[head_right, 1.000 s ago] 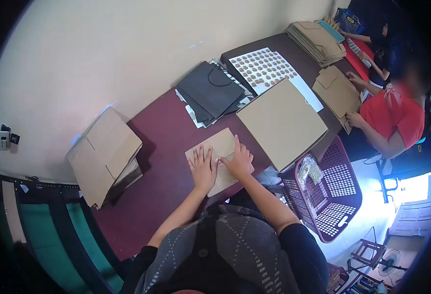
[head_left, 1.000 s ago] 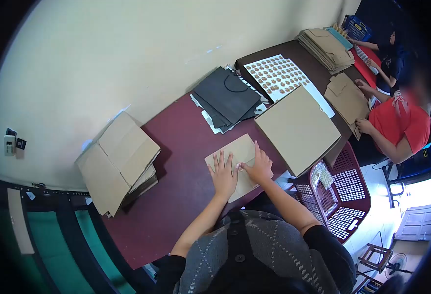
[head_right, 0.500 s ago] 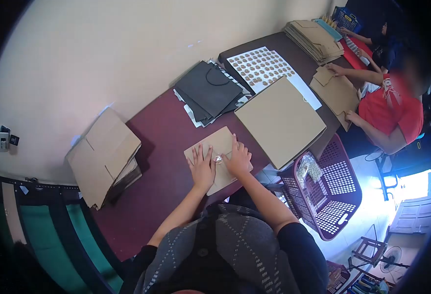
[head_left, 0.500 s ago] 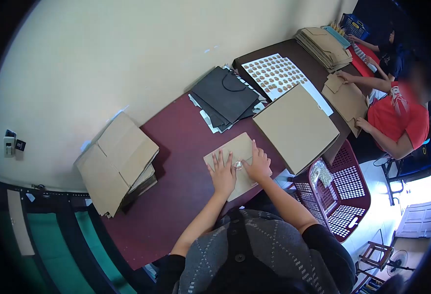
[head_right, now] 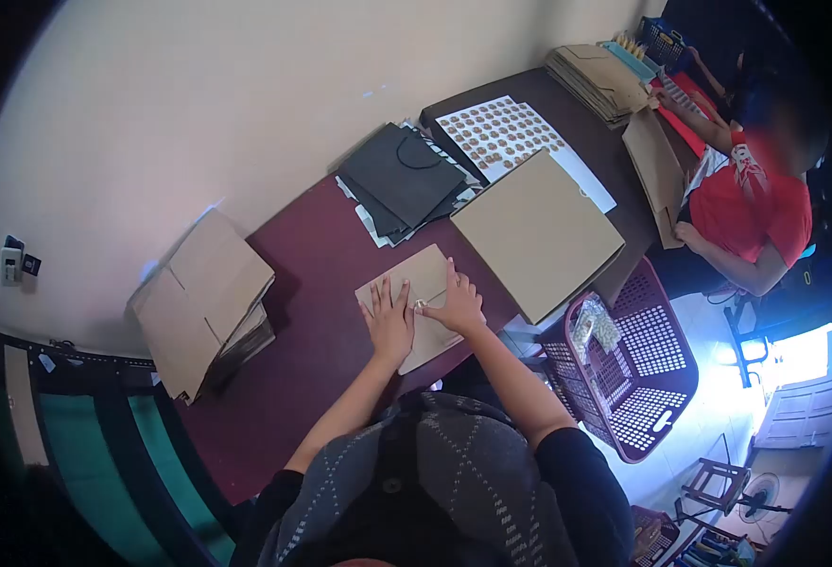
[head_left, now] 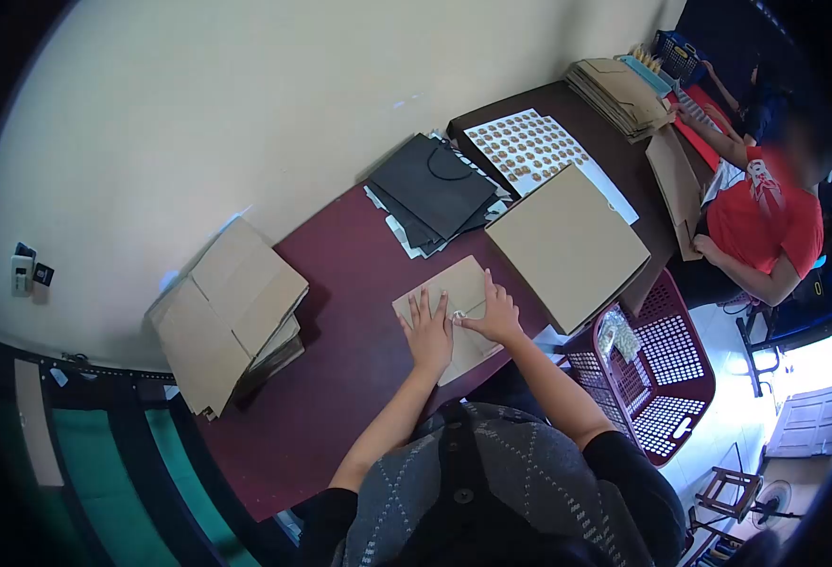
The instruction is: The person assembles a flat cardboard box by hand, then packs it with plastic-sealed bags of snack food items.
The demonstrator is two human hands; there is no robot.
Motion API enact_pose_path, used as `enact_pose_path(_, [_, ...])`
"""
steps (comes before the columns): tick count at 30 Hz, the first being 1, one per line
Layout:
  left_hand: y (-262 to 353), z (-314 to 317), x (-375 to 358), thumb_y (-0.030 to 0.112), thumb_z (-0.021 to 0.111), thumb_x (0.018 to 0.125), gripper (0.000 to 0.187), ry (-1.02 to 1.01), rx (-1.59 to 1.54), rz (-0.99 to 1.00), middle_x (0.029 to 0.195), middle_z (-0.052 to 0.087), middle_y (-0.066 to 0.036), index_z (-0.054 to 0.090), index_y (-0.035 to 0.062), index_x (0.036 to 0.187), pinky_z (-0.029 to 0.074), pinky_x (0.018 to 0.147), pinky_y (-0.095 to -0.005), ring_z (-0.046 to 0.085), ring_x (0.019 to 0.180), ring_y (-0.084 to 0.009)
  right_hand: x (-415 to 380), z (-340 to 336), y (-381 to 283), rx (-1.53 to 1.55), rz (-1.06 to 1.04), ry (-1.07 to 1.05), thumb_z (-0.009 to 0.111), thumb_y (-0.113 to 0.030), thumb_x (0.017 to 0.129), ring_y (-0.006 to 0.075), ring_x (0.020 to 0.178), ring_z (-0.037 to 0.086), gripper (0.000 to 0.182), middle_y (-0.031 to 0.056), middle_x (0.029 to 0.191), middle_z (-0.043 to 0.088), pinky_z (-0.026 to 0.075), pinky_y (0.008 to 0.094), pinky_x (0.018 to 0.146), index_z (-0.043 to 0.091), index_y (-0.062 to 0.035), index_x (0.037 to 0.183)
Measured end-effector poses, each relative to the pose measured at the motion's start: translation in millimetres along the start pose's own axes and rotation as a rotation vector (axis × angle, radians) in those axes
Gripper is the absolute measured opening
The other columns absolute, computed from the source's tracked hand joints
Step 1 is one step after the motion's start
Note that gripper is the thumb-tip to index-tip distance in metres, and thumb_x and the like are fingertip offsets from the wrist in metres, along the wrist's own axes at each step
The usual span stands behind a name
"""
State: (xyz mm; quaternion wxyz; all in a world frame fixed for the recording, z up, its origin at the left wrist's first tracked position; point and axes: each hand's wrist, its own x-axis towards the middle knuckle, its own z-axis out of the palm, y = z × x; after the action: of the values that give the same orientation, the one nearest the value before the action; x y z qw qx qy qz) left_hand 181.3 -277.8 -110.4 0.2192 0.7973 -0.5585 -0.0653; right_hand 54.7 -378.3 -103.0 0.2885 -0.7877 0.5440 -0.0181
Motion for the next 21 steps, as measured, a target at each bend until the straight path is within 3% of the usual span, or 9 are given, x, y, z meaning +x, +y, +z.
enact_pose_path(5, [0.5, -1.4, 0.2, 0.027, 0.046, 0.093, 0.047, -0.027, 0.008, -0.011, 0.151, 0.024, -0.013, 0.043, 0.0192, 0.139, 0.009, 0.109, -0.0616, 0.016, 0.140, -0.0372, -6.2, -3.6, 12.5, 0.009, -0.027, -0.045, 0.076, -0.061, 0.060, 0.0420, 0.125, 0.040, 0.125, 0.0225, 0.142, 0.031, 0.037, 0.0547, 0.097, 0.002, -0.0139, 0.149])
enact_pose_path(8, [-1.5, -2.1, 0.5, 0.028, 0.045, 0.094, 0.048, -0.035, -0.006, -0.015, 0.151, 0.022, -0.014, 0.041, 0.0178, 0.140, 0.009, 0.109, -0.0615, 0.014, 0.141, -0.0371, -6.9, 2.4, 30.1, 0.156, -0.111, 0.088, 0.073, -0.055, 0.068, 0.0395, 0.122, 0.045, 0.117, 0.0228, 0.135, 0.043, 0.039, 0.0484, 0.097, 0.000, -0.0129, 0.149])
enact_pose_path(10, [-4.1, -4.0, -3.1, 0.030, 0.045, 0.094, 0.048, -0.036, -0.029, -0.018, 0.151, 0.021, -0.016, 0.040, 0.0165, 0.140, 0.010, 0.109, -0.0616, 0.013, 0.141, -0.0372, -12.3, -5.9, 40.6, 0.604, 0.041, 0.024, 0.065, -0.049, 0.081, 0.0313, 0.116, 0.053, 0.097, 0.0205, 0.118, 0.058, 0.042, 0.0399, 0.095, 0.008, -0.0090, 0.148])
enact_pose_path(11, [-6.3, -5.9, -6.4, 0.032, 0.045, 0.094, 0.051, 0.053, -0.133, -0.073, 0.150, 0.021, -0.020, 0.037, 0.0153, 0.141, 0.010, 0.109, -0.0615, 0.014, 0.141, -0.0376, -13.1, -6.2, 51.2, 0.603, 0.038, 0.025, 0.065, -0.049, 0.081, 0.0313, 0.116, 0.053, 0.097, 0.0205, 0.118, 0.058, 0.042, 0.0399, 0.095, 0.008, -0.0090, 0.148])
enact_pose_path(13, [-18.7, -7.4, -16.2, 0.034, 0.044, 0.094, 0.054, 0.146, -0.237, -0.125, 0.149, 0.020, -0.024, 0.033, 0.0142, 0.143, 0.009, 0.109, -0.0614, 0.014, 0.140, -0.0381, -15.5, -0.9, 74.2, 0.820, 0.079, -0.009, 0.054, -0.042, 0.092, 0.0218, 0.106, 0.057, 0.065, 0.0141, 0.103, 0.064, 0.043, 0.0330, 0.092, 0.031, -0.0046, 0.141])
enact_pose_path(14, [-30.1, -6.4, -24.1, 0.038, 0.045, 0.095, 0.058, 0.151, -0.363, -0.247, 0.148, 0.022, -0.025, 0.029, 0.0113, 0.143, 0.012, 0.110, -0.0574, 0.017, 0.140, -0.0368, -20.2, 0.7, 81.8, 0.819, 0.075, -0.009, 0.054, -0.042, 0.092, 0.0218, 0.106, 0.057, 0.065, 0.0141, 0.103, 0.064, 0.043, 0.0330, 0.092, 0.031, -0.0046, 0.141])
enact_pose_path(16, [-40.8, 3.7, -31.7, 0.041, 0.045, 0.095, 0.063, 0.162, -0.484, -0.374, 0.147, 0.023, -0.027, 0.025, 0.0085, 0.144, 0.015, 0.111, -0.0534, 0.020, 0.139, -0.0356, -32.4, -2.1, 83.8, 0.900, 0.115, -0.079, 0.046, -0.037, 0.098, 0.0175, 0.100, 0.056, 0.043, 0.0103, 0.099, 0.064, 0.042, 0.0289, 0.089, 0.052, -0.0033, 0.124])
enact_pose_path(18, [-46.2, 8.3, -45.4, 0.044, 0.046, 0.094, 0.069, -0.004, -1.235, -0.579, 0.145, 0.028, -0.023, 0.020, 0.0032, 0.144, 0.021, 0.111, -0.0425, 0.026, 0.136, -0.0312, -36.8, 2.6, 78.3, 0.865, 0.079, -0.067, 0.045, -0.036, 0.098, 0.0169, 0.100, 0.055, 0.040, 0.0092, 0.100, 0.063, 0.042, 0.0287, 0.089, 0.055, -0.0039, 0.119])
enact_pose_path(21, [-47.9, -9.8, -51.9, 0.045, 0.046, 0.094, 0.072, 0.027, -1.330, -0.615, 0.143, 0.033, -0.019, 0.020, -0.0010, 0.143, 0.026, 0.109, -0.0351, 0.031, 0.133, -0.0274, -37.7, -1.1, 56.3, 0.860, -0.079, -0.007, 0.044, -0.036, 0.099, 0.0172, 0.101, 0.053, 0.038, 0.0090, 0.108, 0.061, 0.040, 0.0317, 0.092, 0.058, -0.0068, 0.119])
